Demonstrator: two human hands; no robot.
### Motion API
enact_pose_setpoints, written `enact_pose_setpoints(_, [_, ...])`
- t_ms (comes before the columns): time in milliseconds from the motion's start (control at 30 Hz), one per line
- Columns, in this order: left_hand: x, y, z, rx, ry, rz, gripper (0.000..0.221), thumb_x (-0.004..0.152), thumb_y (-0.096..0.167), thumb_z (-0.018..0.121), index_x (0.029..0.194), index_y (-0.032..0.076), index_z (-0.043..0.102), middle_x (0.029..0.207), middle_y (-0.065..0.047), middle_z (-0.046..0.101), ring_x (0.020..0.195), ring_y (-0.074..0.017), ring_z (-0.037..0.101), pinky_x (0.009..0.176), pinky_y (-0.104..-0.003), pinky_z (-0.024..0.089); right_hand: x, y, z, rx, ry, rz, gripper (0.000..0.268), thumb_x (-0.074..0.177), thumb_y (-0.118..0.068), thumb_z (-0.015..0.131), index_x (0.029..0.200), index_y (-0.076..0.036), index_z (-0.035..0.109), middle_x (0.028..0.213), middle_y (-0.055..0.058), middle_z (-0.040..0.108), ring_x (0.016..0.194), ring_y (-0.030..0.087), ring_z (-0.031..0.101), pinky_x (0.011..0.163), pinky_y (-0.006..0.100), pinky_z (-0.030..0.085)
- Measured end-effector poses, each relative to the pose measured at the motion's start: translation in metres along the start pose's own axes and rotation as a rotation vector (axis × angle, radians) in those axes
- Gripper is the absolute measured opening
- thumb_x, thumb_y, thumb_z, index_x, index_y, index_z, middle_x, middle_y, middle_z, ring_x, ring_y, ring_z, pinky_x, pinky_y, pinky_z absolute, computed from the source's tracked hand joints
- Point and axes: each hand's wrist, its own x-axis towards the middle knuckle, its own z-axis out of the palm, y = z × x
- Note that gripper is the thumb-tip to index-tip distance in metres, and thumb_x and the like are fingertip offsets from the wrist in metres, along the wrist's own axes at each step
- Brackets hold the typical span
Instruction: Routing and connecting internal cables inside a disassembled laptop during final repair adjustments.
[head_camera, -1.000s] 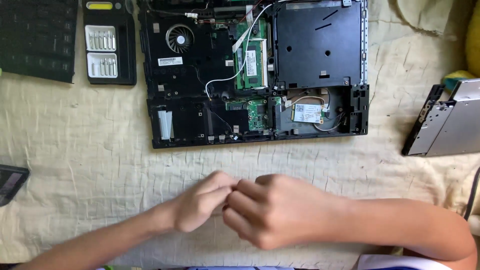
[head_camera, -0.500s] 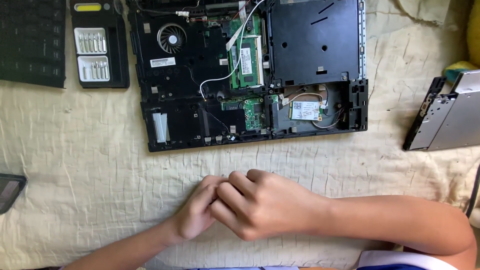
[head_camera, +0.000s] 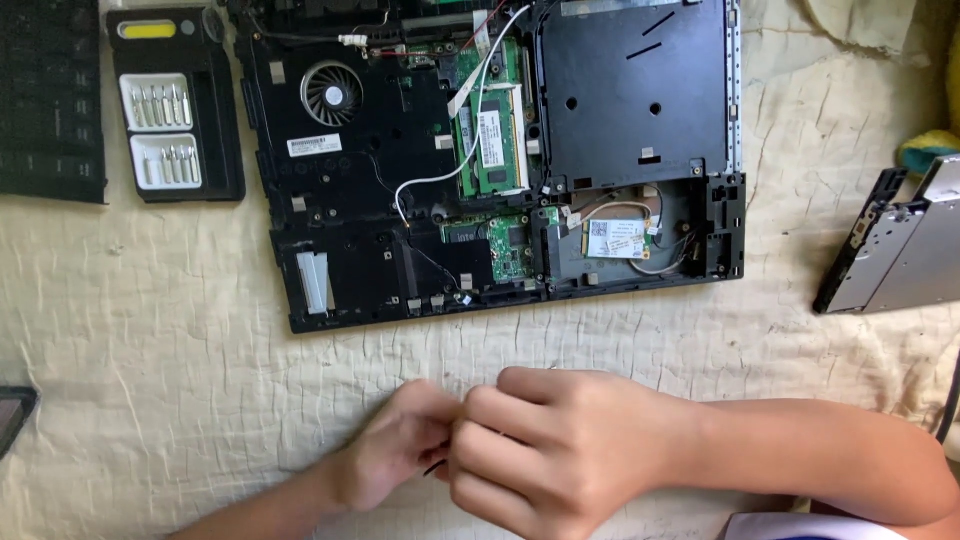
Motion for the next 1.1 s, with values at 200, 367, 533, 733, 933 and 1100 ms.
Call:
enact_pose_setpoints(200, [-0.002, 0.006, 0.000, 0.487, -0.100, 0.321, 0.023, 0.089, 0.024, 0.039, 0.070, 0.012, 0.041, 0.063, 0.001, 0.039, 0.053, -0.0138, 0.034, 0.054, -0.032, 0.027, 0.004, 0.025, -0.027, -0.114, 0.109, 0.114, 0.034, 0.103, -0.002, 0.067, 0.072, -0.009, 0.055, 0.069, 0.004, 0.051, 0.057, 0.017, 0.048, 0.050, 0.030, 0.035])
enact_pose_setpoints(367, [-0.007, -0.026, -0.012, 0.433, -0.102, 0.311, 0.030, 0.093, 0.024, 0.038, 0.068, 0.009, 0.044, 0.061, -0.001, 0.041, 0.053, -0.0125, 0.035, 0.051, -0.030, 0.028, -0.042, 0.064, -0.067, -0.165, -0.120, 0.710, 0.025, 0.091, 0.006, 0.047, 0.069, -0.005, 0.045, 0.061, 0.005, 0.046, 0.053, 0.023, 0.044, 0.051, 0.040, 0.029])
enact_pose_setpoints(533, [-0.002, -0.019, -0.012, 0.486, -0.119, 0.346, 0.031, 0.101, 0.021, 0.038, 0.074, 0.007, 0.044, 0.064, -0.004, 0.037, 0.053, -0.0160, 0.030, 0.053, -0.031, 0.027, -0.032, 0.125, -0.075, -0.199, 0.118, 0.857, 0.012, 0.130, 0.023, 0.075, 0.120, 0.018, 0.073, 0.090, 0.019, 0.054, 0.071, 0.022, 0.046, 0.073, 0.036, 0.033])
enact_pose_setpoints(733, [-0.007, -0.036, -0.026, -0.322, -0.073, 0.018, 0.024, 0.082, 0.016, 0.046, 0.062, 0.004, 0.044, 0.057, -0.001, 0.030, 0.050, -0.0100, 0.022, 0.052, -0.028, 0.014, -0.030, 0.187, -0.042, -0.239, -0.046, 0.673, 0.011, 0.117, 0.000, 0.088, 0.116, 0.003, 0.078, 0.098, 0.010, 0.067, 0.074, 0.025, 0.052, 0.074, 0.038, 0.042])
enact_pose_setpoints(933, [-0.003, -0.039, -0.029, -0.457, -0.172, 0.072, 0.029, 0.090, 0.018, 0.044, 0.064, 0.005, 0.038, 0.059, -0.001, 0.023, 0.049, -0.0121, 0.020, 0.051, -0.028, 0.017, -0.037, 0.190, -0.035, -0.281, -0.035, 0.612, 0.011, 0.120, 0.001, 0.092, 0.120, 0.005, 0.081, 0.105, 0.014, 0.074, 0.075, 0.026, 0.057, 0.075, 0.038, 0.044])
enact_pose_setpoints(1100, [-0.003, -0.031, -0.027, -0.456, -0.167, 0.064, 0.032, 0.094, 0.021, 0.045, 0.067, 0.003, 0.040, 0.062, -0.002, 0.024, 0.049, -0.0126, 0.021, 0.051, -0.028, 0.018, -0.045, 0.193, -0.028, -0.385, -0.028, 0.517, 0.007, 0.123, 0.011, 0.075, 0.121, 0.005, 0.077, 0.109, 0.017, 0.073, 0.091, 0.033, 0.065, 0.075, 0.042, 0.046])
